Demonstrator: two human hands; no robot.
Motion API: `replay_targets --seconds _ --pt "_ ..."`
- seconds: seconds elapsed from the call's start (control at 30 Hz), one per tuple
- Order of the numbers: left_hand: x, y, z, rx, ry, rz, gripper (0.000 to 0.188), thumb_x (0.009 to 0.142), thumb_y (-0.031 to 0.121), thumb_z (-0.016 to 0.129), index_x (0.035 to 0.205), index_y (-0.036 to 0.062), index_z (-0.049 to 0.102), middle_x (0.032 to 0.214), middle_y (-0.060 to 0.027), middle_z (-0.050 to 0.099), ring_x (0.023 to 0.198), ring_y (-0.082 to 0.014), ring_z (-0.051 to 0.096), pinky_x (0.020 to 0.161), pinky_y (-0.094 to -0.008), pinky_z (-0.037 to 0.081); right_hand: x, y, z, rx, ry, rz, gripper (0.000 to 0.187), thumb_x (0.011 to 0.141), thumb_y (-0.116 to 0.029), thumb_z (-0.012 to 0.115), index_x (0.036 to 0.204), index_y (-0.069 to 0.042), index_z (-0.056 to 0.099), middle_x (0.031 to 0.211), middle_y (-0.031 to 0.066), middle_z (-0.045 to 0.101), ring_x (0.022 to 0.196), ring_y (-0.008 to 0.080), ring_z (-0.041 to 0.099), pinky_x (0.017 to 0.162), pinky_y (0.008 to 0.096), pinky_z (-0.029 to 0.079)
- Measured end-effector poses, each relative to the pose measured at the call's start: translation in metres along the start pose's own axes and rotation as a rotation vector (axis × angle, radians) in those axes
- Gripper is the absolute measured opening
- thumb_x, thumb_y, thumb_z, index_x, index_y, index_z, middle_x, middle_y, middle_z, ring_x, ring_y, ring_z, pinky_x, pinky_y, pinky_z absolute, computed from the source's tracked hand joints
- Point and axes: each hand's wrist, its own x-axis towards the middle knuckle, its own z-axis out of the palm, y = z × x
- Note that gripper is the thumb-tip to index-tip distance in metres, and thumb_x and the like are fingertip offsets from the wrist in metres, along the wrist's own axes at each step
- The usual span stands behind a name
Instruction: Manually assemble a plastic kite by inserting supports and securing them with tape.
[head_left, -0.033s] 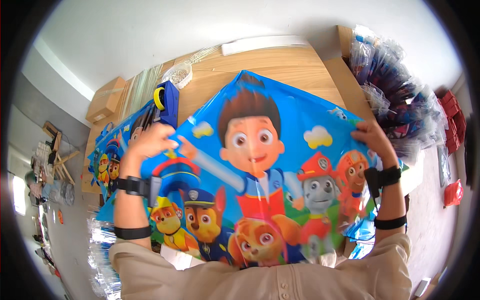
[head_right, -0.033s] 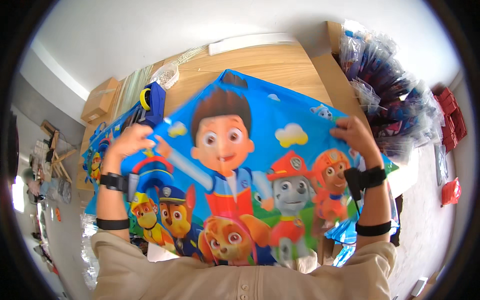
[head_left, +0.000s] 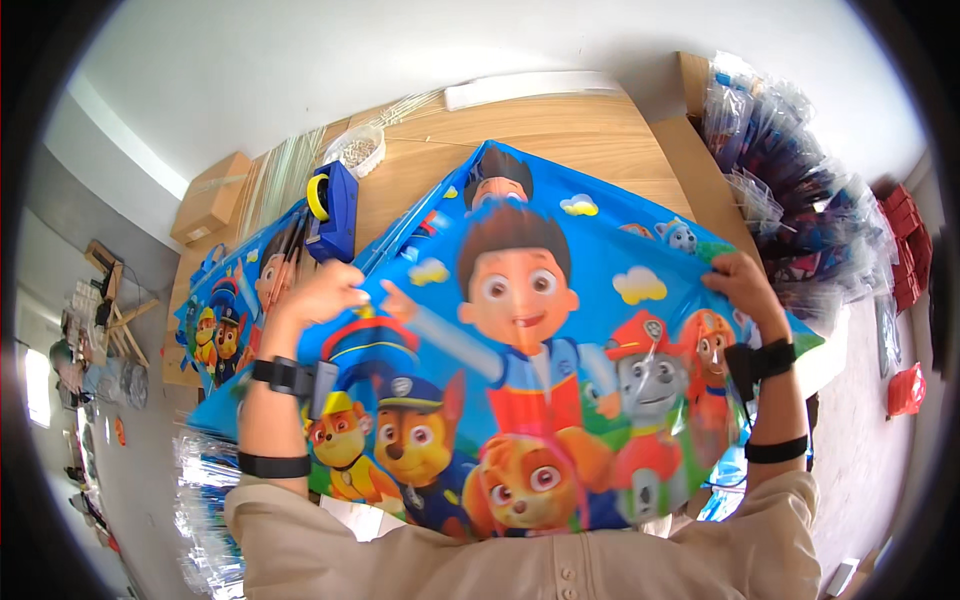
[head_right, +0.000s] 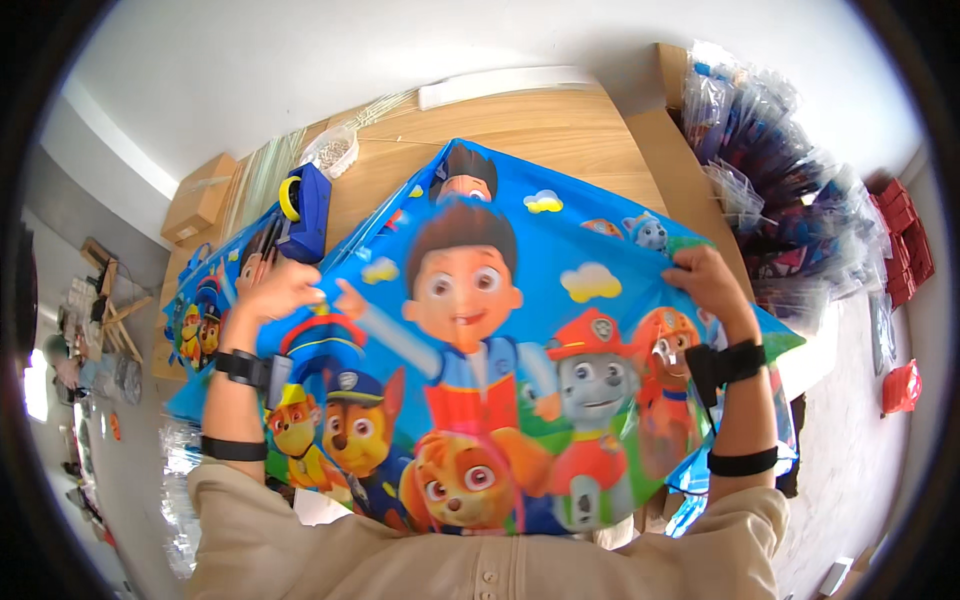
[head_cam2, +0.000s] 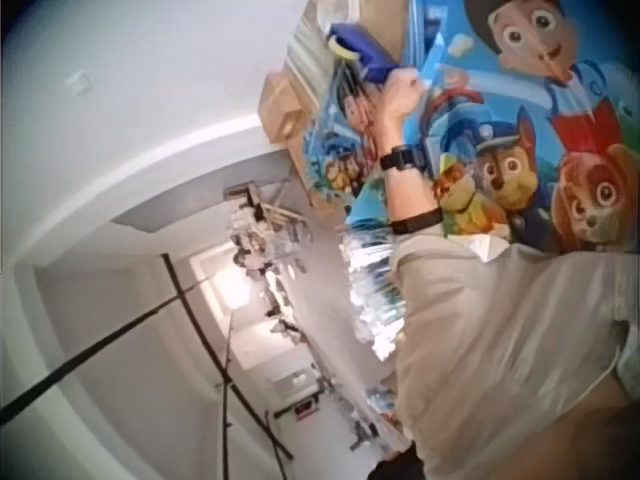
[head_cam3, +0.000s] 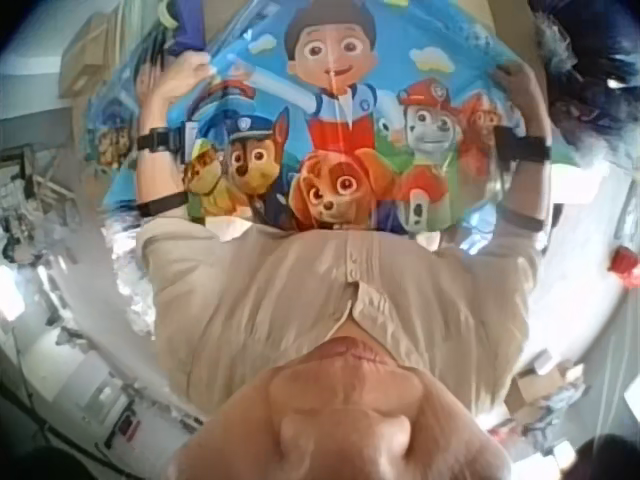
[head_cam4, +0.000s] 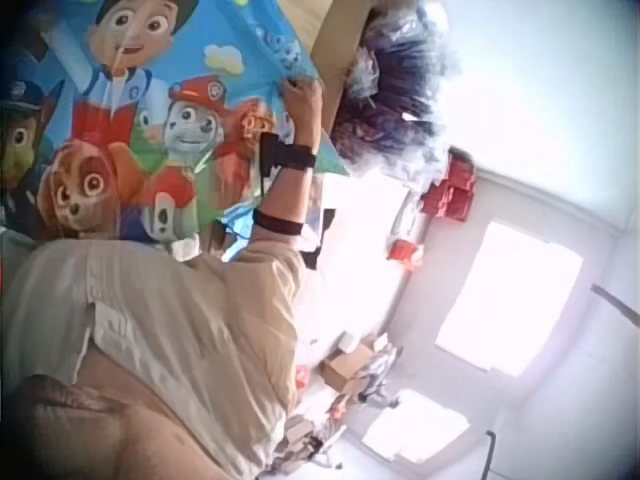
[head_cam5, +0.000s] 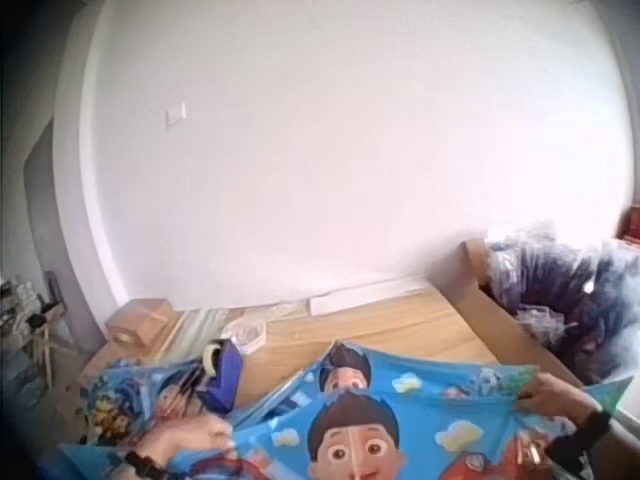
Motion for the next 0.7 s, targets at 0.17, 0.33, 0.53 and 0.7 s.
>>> replay_targets --seconds 0.17,0.33,0.53,0.7 --pt "0.068 -0.034 0.065 -0.093 0.199 -0.033 0.021 0.082 0.017 0.060 0.079 -0.0033 0.056 0.077 -0.0237 0.057 0.076 -0.0373 0.057 0.067 -0.0429 0.043 0.036 0.026 0.030 -0.165 0.228 -0.053 0.026 0.076 -0.024 0.063 0.071 0.000 0.055 0.069 0.0203 0.054 0.072 0.0390 0.055 0.061 0.0450 0.041" --pt "0.137 -0.049 0.059 -0.213 0.316 -0.234 0.021 0.082 0.018 0.060 0.082 -0.0027 0.058 0.085 -0.0262 0.060 0.083 -0.0417 0.057 0.072 -0.0438 0.045 0.109 0.022 0.044 -0.154 0.330 -0.074 0.029 0.080 -0.027 0.060 0.072 0.000 0.054 0.073 0.0216 0.056 0.075 0.0409 0.055 0.063 0.0472 0.041" --pt "0.166 -0.034 0.065 0.076 0.390 -0.200 0.015 0.081 0.012 0.057 0.082 -0.0026 0.060 0.089 -0.0268 0.061 0.091 -0.0410 0.059 0.080 -0.0462 0.047 0.176 0.030 0.074 -0.235 0.284 -0.116 0.030 0.083 -0.030 0.058 0.075 -0.001 0.055 0.076 0.0233 0.059 0.077 0.0425 0.057 0.067 0.0496 0.042" --pt "0.163 -0.017 0.081 0.366 0.480 -0.239 0.010 0.083 0.007 0.052 0.089 0.0023 0.058 0.086 -0.0236 0.064 0.081 -0.0359 0.065 0.068 -0.0463 0.052 0.191 0.041 0.086 -0.347 0.315 -0.070 0.030 0.087 -0.033 0.056 0.079 -0.004 0.054 0.077 0.0221 0.060 0.079 0.0427 0.057 0.067 0.0506 0.043"
